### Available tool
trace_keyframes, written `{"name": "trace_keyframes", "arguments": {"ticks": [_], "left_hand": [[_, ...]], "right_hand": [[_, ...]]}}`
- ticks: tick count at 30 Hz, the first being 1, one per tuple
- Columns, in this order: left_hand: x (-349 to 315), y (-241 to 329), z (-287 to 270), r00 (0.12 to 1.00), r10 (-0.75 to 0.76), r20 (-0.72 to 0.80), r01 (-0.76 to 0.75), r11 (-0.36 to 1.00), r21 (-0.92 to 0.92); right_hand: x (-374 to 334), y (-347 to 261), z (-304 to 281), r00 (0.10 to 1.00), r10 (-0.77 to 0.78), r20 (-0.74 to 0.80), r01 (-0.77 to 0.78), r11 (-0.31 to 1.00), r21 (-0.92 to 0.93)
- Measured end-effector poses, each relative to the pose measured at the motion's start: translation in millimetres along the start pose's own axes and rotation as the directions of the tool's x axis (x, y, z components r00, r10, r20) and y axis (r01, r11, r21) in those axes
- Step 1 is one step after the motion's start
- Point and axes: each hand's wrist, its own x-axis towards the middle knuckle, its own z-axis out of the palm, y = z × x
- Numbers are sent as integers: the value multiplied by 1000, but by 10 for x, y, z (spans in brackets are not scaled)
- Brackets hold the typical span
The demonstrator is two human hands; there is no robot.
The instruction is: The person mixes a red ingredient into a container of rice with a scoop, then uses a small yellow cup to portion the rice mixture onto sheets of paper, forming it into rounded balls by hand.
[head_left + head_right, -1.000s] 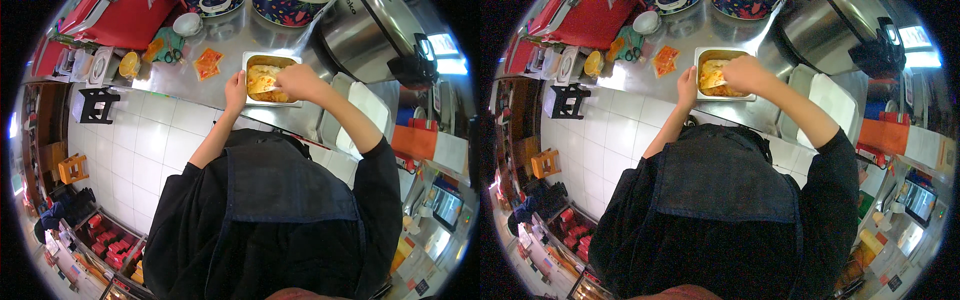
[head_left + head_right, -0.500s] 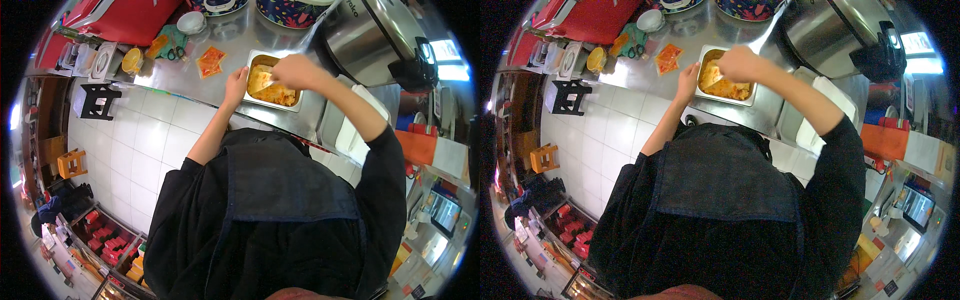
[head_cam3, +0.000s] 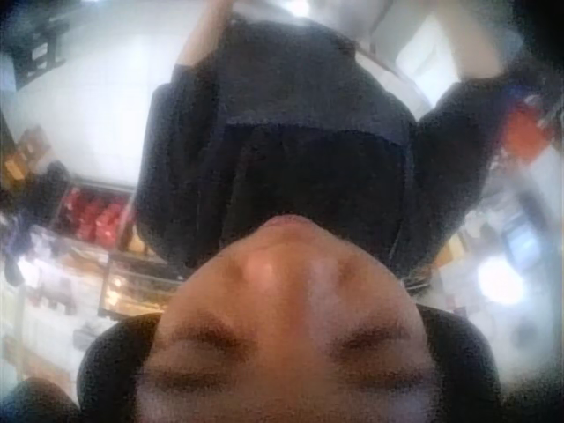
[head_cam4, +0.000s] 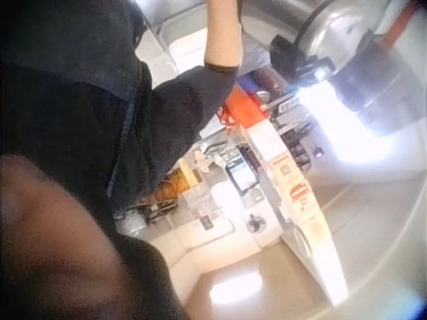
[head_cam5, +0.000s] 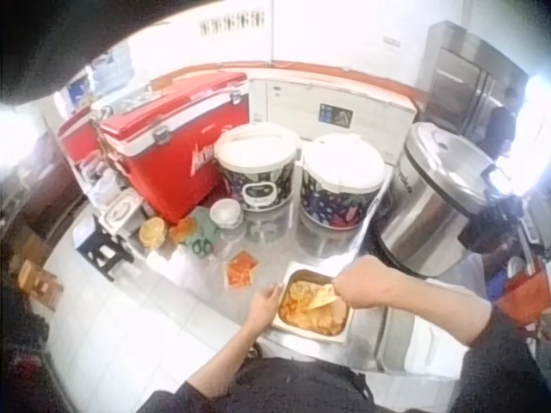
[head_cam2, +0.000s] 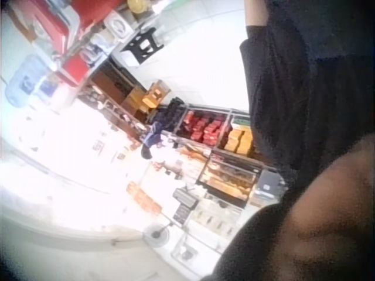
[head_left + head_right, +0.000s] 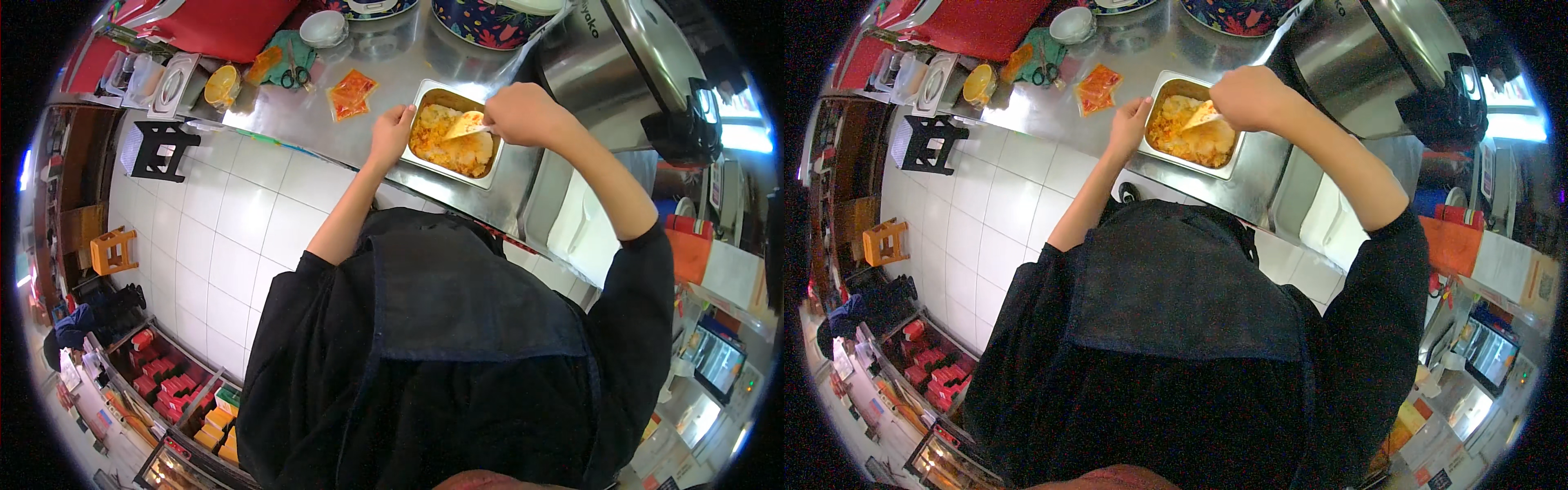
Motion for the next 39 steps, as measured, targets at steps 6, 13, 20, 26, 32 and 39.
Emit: {"name": "trace_keyframes", "arguments": {"ticks": [6, 13, 20, 26, 32, 39], "left_hand": [[52, 24, 18, 997, 50, 64, -46, 996, -72], [326, 282, -191, 967, 56, 249, -129, 948, 290], [502, 286, -274, 914, 106, 392, -268, 884, 384], [426, 263, -151, 930, 209, 301, -309, 890, 336], [399, 239, -179, 931, 158, 329, -242, 942, 233], [536, 276, -205, 904, 92, 417, -196, 957, 213]], "right_hand": [[583, -222, 179, 999, 18, 40, -17, 999, -28], [412, -129, 40, 944, -175, 279, 135, 978, 158], [71, 46, -447, 964, -160, 213, 112, 969, 219], [99, -370, 291, 990, -14, 140, 9, 999, 35], [1, -565, 774, 979, 138, -152, -106, 975, 197], [302, -315, 772, 979, 188, -81, -160, 949, 270]]}}
